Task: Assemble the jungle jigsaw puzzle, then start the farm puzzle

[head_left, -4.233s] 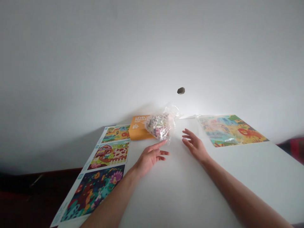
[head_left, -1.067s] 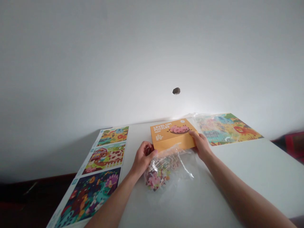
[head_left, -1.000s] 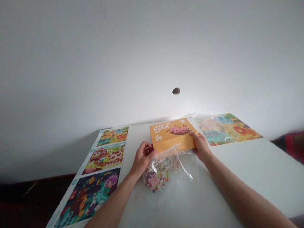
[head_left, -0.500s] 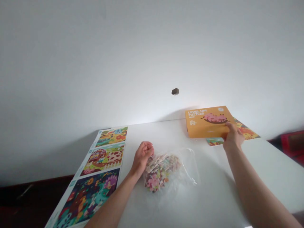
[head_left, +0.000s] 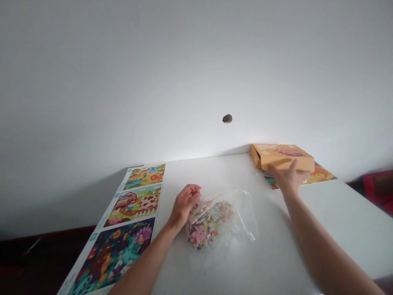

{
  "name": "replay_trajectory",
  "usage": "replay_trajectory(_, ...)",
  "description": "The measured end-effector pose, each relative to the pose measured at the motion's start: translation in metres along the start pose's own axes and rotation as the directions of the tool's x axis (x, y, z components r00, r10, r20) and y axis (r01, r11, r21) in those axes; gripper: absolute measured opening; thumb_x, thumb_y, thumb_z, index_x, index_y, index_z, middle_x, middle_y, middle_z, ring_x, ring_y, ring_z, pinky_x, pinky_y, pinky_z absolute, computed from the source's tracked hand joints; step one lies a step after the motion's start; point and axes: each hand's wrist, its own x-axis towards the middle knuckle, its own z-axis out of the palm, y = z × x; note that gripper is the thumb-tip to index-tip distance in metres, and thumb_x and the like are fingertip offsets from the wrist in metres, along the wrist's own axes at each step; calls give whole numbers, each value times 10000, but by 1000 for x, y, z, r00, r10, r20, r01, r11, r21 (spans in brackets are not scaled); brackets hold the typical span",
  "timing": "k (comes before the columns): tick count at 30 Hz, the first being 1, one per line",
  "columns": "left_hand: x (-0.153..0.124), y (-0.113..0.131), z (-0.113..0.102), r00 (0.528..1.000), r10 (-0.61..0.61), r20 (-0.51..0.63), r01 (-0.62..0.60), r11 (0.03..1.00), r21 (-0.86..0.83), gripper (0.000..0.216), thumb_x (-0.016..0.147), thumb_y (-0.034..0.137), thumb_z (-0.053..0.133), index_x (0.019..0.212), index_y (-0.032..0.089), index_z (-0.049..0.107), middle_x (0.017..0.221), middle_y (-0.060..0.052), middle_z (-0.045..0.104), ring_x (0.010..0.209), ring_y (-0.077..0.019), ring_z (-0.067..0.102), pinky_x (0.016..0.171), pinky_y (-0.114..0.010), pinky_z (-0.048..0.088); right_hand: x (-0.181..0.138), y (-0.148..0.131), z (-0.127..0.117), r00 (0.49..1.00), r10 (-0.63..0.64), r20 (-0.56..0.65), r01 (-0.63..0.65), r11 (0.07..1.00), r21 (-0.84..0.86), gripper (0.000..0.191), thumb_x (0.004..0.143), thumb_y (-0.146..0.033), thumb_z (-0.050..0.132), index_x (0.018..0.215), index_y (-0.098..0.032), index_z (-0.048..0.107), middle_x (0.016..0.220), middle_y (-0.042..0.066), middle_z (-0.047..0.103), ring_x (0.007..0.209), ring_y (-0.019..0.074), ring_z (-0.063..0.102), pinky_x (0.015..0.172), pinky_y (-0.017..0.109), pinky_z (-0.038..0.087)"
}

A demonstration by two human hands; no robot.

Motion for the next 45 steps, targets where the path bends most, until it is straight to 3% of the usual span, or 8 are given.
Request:
replay_trajectory(7,-4,6,-10,943,209,259,-258,951,172,509,818,548,593,1173,192,675,1111,-131,619,1033,-295,558,924,-413,443,-32,-12,19,964,-92,248,151,962,-228,1070,733,-743,528,1545,-215,74,1557,292,66,1408,494,128,1002,742,113)
replay_trajectory(12,-4,6,-3,932,287,221,-325,932,159,231,799,366,676,940,196,744,1011,-122,689,1057,-300,577,970,-461,445,-24,-13,16,983,-85,162,125,958,-258,891,789,-614,531,1525,-238,199,1579,238,36,1424,488,37,987,771,70)
replay_trajectory(18,-6,-9,0,999,45,-5,-45,992,-120,180,797,330,698,898,187,741,1080,-84,697,1049,-289,621,927,-413,485,-68,-47,0,866,-480,142,409,842,352,419,828,-430,554,1188,-230,632,1374,136,490,1293,320,430,1067,524,338)
replay_trajectory(24,-8,-1,6,997,13,-79,-43,921,-388,128,755,293,741,763,175,692,1319,-90,605,1181,-323,571,963,-451,478,-114,-64,6,647,-524,554,-120,648,752,392,787,-425,646,1118,-215,654,1023,84,694,869,223,645,728,349,541)
replay_trajectory(31,-2,1,3,986,2,-166,-38,975,-218,198,791,322,700,939,192,720,1420,-76,523,1238,-290,528,1000,-389,438,-107,-69,-16,870,-439,223,0,452,892,69,815,-245,615,798,-225,679,750,10,654,597,131,556,574,268,466)
replay_trajectory(33,2,-6,0,977,-19,-214,-32,972,-232,331,802,317,656,1111,202,689,1371,-82,569,1290,-268,487,1062,-380,384,-110,-71,-28,805,-571,159,108,405,908,123,816,-209,587,760,-233,694,775,27,670,617,149,583,593,288,484)
replay_trajectory(38,9,-19,-11,851,-168,-497,189,982,-8,474,676,206,609,1144,150,659,1149,-96,688,1057,-235,628,915,-337,471,-127,-80,-33,453,-800,393,340,563,753,190,804,-173,543,795,-195,731,797,62,706,723,172,640,692,280,516)
replay_trajectory(45,2,3,-15,929,-130,-346,332,706,626,282,813,357,497,701,187,692,713,-48,696,767,-226,644,705,-299,423,-123,-90,-30,409,-541,735,345,837,424,263,818,-235,499,710,-149,723,703,74,714,645,200,650,622,274,481)
